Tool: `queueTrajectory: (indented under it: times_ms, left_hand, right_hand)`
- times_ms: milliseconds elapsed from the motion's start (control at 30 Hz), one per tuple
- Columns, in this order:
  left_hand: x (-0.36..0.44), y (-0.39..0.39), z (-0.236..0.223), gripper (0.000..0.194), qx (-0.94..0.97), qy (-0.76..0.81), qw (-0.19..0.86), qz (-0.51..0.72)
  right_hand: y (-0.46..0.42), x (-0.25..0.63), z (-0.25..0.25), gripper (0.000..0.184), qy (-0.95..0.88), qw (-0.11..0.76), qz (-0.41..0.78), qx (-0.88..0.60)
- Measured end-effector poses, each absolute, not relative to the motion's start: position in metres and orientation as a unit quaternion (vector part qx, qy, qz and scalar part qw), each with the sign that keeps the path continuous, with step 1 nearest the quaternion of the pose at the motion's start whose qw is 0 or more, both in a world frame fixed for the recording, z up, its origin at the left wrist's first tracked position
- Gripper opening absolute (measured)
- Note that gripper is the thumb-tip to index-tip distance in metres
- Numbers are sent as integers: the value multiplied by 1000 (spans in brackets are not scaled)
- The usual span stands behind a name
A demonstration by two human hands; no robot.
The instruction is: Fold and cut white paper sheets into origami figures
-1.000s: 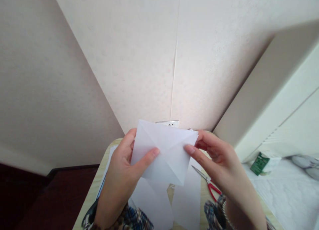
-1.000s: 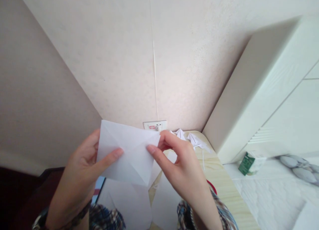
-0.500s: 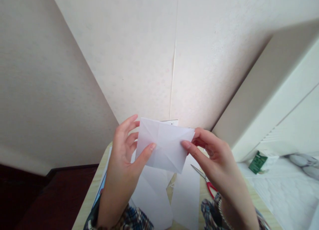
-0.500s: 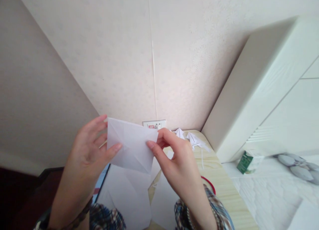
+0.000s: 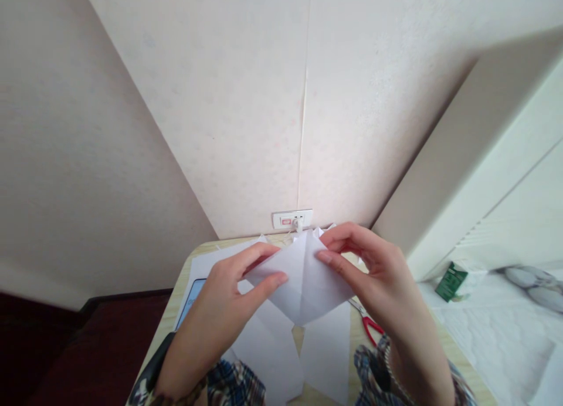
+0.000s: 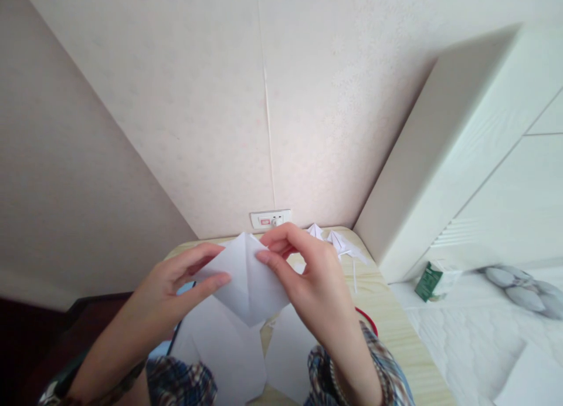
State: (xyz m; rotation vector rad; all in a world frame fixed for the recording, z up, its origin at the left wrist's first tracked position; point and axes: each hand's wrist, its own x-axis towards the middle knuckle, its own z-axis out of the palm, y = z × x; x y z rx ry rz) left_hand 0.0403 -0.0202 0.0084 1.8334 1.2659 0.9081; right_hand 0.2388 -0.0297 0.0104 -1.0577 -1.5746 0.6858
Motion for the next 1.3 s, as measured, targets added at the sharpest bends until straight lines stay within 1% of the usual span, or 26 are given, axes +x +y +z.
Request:
queueTrajectory:
  times_ms: [133,200,300,433,533,700,833,1100,1300]
  left_hand:
    - [46,-24,10,15,718,482,338,371]
    - [49,-25,10,18,711,489,326,387]
    - [52,-26,9,16,692,500,324,407]
    - [53,-28,9,15,666,513,334,426]
    - [54,-30,11,13,649,519,347,434]
    - [55,-32,13,14,633,534,338,448]
    - [56,-33,13,12,613,527,362,465]
    - [57,-36,13,15,607,520,376,469]
    - [60,-34,14,13,579,531,391,479]
  right_hand:
    - [-31,236,13,12,-690,516,276,-426]
    - [-32,236,14,10,-695,507,278,-426]
    - [-33,236,15,5,-700,479,282,-448]
    - [-34,237,15,18,-699,452,274,-482]
    - [-34,237,15,19,-697,460,275,-477]
    - [-34,237,16,18,-697,469,289,-459]
    - [-35,237,17,17,-696,471,295,-455]
    - [-37,237,17,19,-685,469,315,-459]
    - [-38,238,18,17,-694,474,303,-450]
